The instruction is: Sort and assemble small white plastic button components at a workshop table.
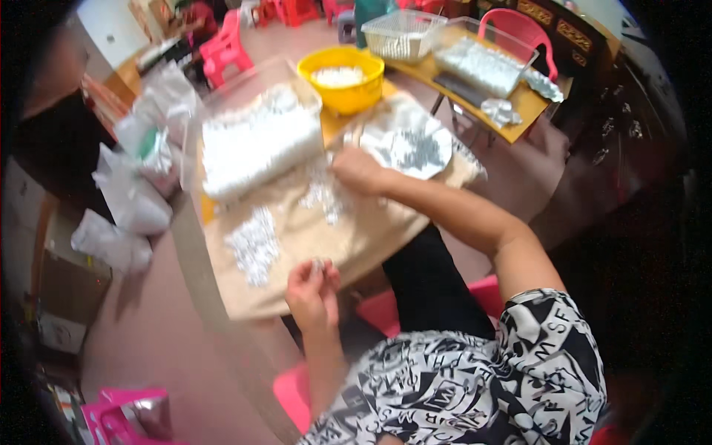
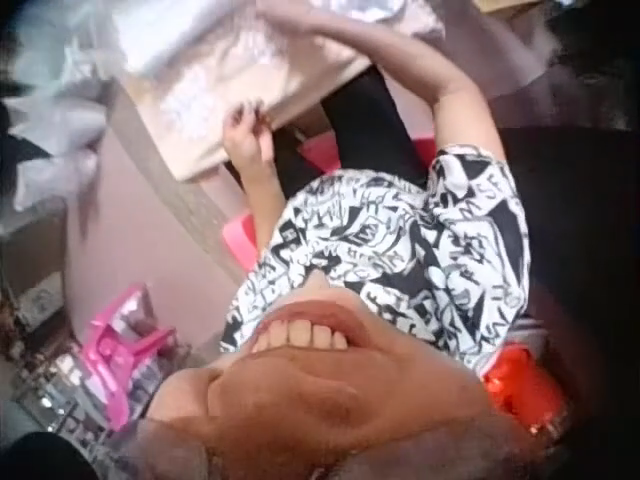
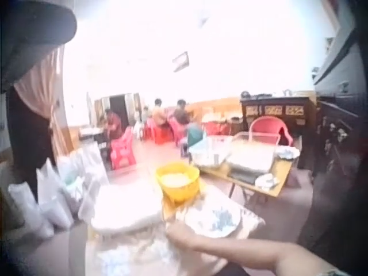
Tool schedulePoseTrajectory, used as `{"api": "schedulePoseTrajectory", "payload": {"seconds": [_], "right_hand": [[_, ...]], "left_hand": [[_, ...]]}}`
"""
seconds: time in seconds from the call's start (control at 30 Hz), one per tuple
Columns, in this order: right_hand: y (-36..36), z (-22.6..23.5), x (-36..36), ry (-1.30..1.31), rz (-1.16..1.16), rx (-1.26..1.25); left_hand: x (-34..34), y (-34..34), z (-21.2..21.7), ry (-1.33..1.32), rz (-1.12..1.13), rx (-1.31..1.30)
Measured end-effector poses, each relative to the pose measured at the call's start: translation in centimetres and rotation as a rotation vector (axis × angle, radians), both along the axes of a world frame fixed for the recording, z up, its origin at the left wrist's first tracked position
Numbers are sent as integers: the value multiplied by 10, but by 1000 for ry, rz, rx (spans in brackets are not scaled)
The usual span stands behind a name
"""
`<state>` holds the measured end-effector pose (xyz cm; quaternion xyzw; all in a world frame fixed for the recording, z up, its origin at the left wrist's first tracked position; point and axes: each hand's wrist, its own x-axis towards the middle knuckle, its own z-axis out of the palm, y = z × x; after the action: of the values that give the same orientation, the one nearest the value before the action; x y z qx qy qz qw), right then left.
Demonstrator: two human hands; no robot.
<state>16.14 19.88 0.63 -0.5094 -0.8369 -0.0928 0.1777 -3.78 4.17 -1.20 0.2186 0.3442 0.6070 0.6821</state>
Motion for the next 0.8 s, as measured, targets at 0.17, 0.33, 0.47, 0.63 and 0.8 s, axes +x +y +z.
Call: {"api": "schedulePoseTrajectory", "payload": {"seconds": [0.17, 0.33, 0.47, 0.63, 0.8], "right_hand": [[10, -13, -6, -65, 38, 74], [-2, 14, -9, -58, 47, -221], [-2, 11, -3, 91, 2, -156], [-17, 29, -6, 1163, 111, -575], [-57, 56, 30, 1858, 556, -959]], "left_hand": [[-2, -5, 3, -19, -1, 32], [2, -5, 6, -54, -43, 46], [3, -5, 7, -44, -63, 39], [6, -4, 22, -8, -37, -27], [31, 13, 69, -90, -192, 90]]}}
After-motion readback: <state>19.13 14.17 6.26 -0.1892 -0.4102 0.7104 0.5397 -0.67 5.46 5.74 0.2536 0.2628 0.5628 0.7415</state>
